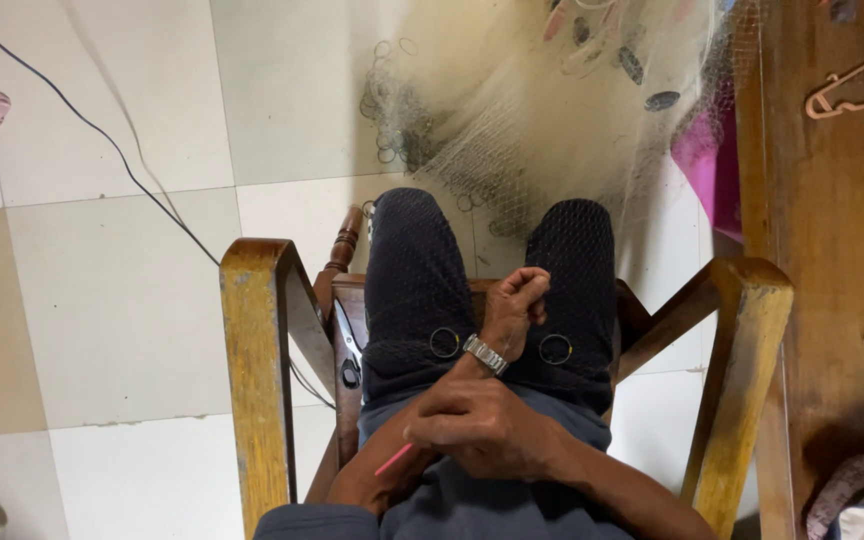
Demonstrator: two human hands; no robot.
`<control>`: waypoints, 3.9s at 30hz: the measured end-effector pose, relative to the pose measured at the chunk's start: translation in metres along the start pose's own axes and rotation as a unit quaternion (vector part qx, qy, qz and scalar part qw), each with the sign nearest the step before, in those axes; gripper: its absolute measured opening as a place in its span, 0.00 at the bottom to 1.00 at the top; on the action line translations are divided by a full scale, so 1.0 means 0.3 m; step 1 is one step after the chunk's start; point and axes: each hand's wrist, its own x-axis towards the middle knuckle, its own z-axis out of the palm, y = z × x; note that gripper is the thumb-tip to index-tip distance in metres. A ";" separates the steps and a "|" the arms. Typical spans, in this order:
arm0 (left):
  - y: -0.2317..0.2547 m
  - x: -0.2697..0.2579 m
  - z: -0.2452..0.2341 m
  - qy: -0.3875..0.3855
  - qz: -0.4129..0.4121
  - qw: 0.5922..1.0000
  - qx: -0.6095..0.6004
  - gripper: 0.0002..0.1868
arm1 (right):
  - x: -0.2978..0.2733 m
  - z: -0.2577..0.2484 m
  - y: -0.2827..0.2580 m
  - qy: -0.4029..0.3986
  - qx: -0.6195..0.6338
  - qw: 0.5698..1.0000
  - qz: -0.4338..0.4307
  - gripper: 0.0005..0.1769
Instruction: Repairing a fishing net by weaving and tying knots using a netting needle
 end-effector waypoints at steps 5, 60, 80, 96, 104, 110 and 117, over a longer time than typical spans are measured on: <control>0.002 -0.002 -0.016 -0.027 0.002 0.999 -0.033 0.04 | 0.019 0.011 0.015 -0.011 -0.018 1.000 -0.009 0.07; -0.006 0.028 0.019 0.047 -0.068 0.986 -0.147 0.03 | -0.439 -0.329 0.394 0.143 -0.424 0.839 0.308 0.08; -0.015 0.030 0.028 0.041 0.003 0.994 -0.099 0.02 | -0.423 -0.373 0.408 0.072 -0.549 0.812 0.182 0.10; -0.020 0.037 0.023 0.060 0.012 0.995 -0.083 0.02 | -0.371 -0.363 0.394 0.062 -0.611 0.783 0.101 0.09; -0.002 0.022 0.034 0.053 -0.004 0.993 -0.101 0.02 | -0.383 -0.352 0.442 0.133 -0.493 0.854 0.099 0.11; -0.029 0.046 0.018 0.052 -0.003 0.993 -0.102 0.01 | -0.374 -0.300 0.462 0.185 -0.422 0.882 0.100 0.08; -0.022 0.058 0.022 0.077 0.042 0.996 -0.033 0.02 | -0.271 -0.229 0.445 0.172 -0.421 0.884 0.114 0.12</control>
